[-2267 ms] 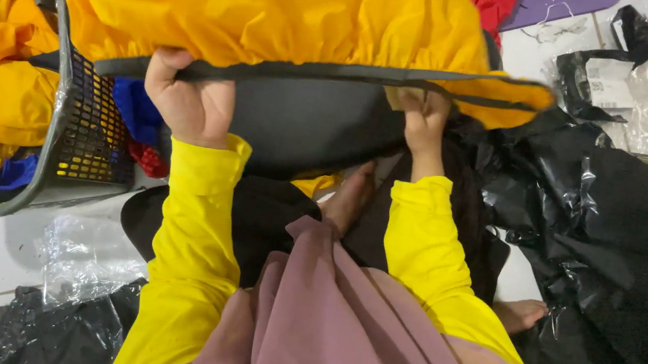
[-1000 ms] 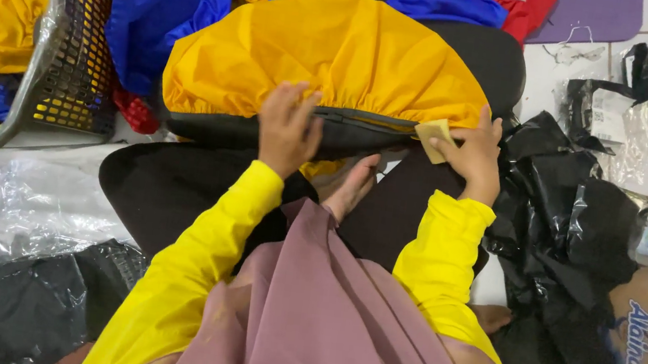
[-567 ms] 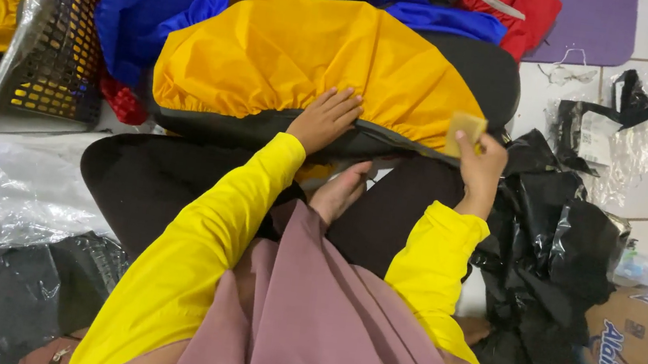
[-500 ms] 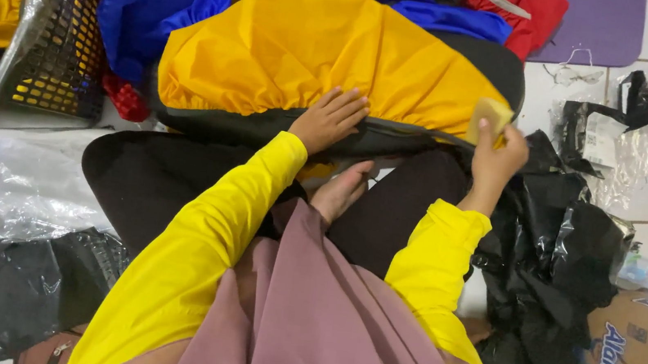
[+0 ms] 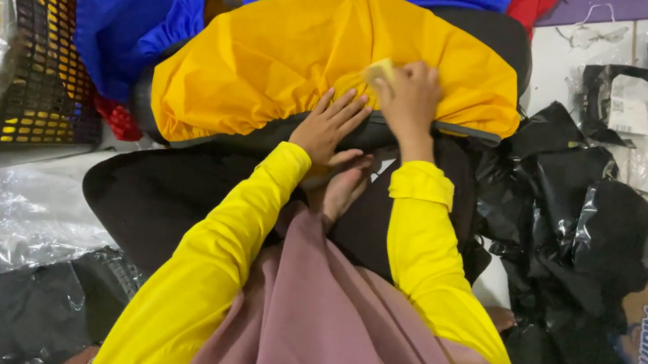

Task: Cleaning a yellow fabric item with a sponge, folding it, and packing it into a clear plastic bag followed by a black shipping bag.

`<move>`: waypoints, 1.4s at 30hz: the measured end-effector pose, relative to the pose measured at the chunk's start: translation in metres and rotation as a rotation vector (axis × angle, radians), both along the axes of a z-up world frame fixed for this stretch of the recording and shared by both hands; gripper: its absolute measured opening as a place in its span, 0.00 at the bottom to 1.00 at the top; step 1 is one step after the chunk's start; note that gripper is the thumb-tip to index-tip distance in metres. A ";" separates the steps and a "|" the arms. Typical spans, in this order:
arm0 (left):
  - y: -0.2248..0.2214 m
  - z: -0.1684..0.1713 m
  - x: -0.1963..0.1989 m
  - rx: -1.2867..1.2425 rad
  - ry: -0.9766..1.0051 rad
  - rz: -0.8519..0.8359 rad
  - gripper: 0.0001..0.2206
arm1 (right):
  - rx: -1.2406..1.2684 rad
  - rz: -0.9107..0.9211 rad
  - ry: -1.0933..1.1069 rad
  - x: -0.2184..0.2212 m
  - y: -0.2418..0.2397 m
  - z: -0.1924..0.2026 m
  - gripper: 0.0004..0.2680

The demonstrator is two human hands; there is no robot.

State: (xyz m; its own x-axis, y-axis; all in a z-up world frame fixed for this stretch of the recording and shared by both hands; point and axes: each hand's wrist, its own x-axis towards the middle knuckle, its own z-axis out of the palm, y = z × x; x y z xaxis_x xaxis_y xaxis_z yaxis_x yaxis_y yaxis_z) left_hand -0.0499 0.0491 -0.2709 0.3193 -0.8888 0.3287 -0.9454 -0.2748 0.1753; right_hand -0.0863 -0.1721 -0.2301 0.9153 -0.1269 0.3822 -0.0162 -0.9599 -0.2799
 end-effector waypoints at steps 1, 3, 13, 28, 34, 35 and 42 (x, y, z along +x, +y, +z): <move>-0.001 0.002 0.000 0.021 0.022 0.004 0.39 | -0.044 -0.211 -0.015 -0.006 -0.023 -0.001 0.13; -0.001 0.003 0.000 0.042 0.047 0.004 0.39 | -0.091 -0.426 -0.026 -0.023 -0.064 -0.011 0.13; 0.001 -0.043 0.001 0.043 -0.057 0.002 0.36 | 0.180 0.077 -0.067 -0.007 0.042 0.029 0.14; -0.001 -0.009 -0.001 -0.026 -0.045 0.037 0.37 | 0.150 -0.403 -0.401 -0.032 -0.023 0.024 0.14; 0.000 -0.029 -0.001 -0.027 -0.089 0.034 0.36 | 0.232 -0.002 0.316 -0.031 0.018 0.026 0.16; 0.001 -0.010 -0.002 -0.016 -0.055 0.039 0.36 | 0.162 -0.179 0.381 -0.032 0.002 0.022 0.17; 0.003 -0.001 -0.002 -0.012 -0.037 0.030 0.36 | 0.029 -0.905 -0.050 -0.083 -0.079 0.020 0.13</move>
State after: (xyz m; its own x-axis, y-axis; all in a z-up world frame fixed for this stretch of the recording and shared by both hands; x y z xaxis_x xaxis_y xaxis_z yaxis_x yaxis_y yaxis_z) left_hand -0.0516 0.0526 -0.2715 0.3333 -0.8748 0.3517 -0.9426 -0.3012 0.1442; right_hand -0.1689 -0.2510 -0.2103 0.4439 -0.7998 0.4040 -0.7482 -0.5789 -0.3242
